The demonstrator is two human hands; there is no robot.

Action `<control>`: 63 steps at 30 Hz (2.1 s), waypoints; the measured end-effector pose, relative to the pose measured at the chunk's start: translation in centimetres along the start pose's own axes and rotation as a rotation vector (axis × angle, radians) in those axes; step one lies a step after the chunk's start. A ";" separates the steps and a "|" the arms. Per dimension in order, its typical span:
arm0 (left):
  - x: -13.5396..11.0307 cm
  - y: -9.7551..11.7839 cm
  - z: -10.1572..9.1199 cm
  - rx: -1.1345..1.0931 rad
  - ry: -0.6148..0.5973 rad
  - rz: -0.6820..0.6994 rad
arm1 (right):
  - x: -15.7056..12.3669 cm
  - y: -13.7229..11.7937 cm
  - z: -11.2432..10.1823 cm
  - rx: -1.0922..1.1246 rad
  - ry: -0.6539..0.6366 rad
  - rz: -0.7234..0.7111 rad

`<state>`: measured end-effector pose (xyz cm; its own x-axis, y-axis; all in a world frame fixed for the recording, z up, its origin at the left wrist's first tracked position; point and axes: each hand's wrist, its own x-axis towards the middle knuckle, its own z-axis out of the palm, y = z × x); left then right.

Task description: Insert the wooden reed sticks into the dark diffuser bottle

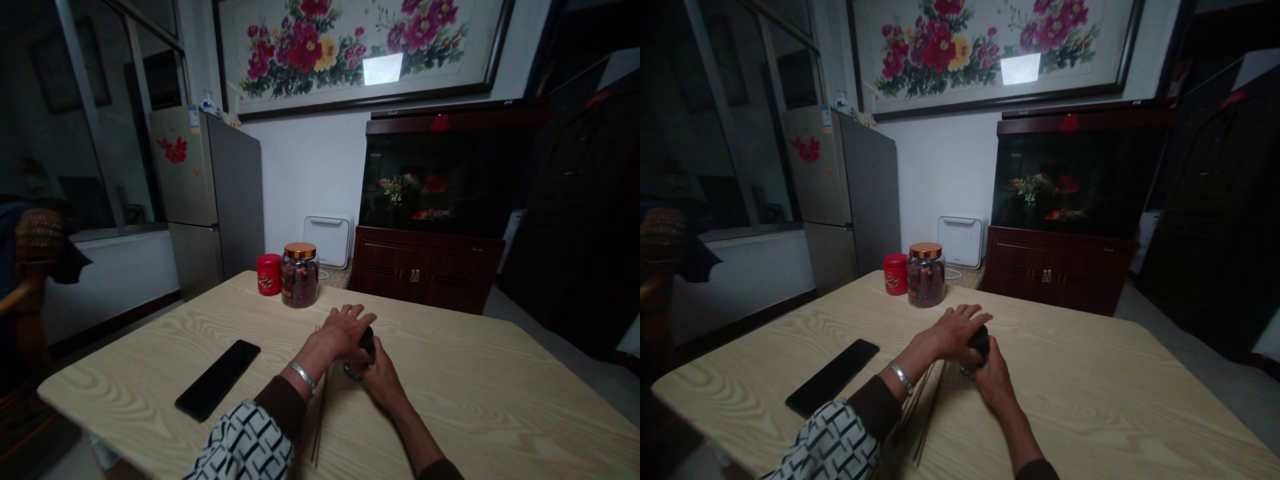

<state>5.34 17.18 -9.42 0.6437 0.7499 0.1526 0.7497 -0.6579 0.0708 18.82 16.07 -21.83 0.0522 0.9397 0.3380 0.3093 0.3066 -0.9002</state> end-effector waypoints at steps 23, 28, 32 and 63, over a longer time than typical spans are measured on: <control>1.9 1.8 -1.9 0.103 -0.060 -0.249 | -0.2 -0.1 -0.3 0.026 0.018 0.007; 1.8 1.0 -1.7 0.122 -0.201 0.006 | -0.2 0.3 -0.1 0.030 0.051 0.025; 1.9 1.2 -1.7 0.112 -0.183 -0.009 | -0.2 0.5 -0.1 0.023 0.059 0.018; -7.1 3.8 9.2 -1.113 0.447 -0.461 | 0.1 2.0 -0.8 -0.202 0.121 -0.028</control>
<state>4.98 9.97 -19.29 0.0909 0.9766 0.1949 0.2175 -0.2105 0.9531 20.17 16.64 -23.41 0.1509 0.9026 0.4031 0.4948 0.2841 -0.8212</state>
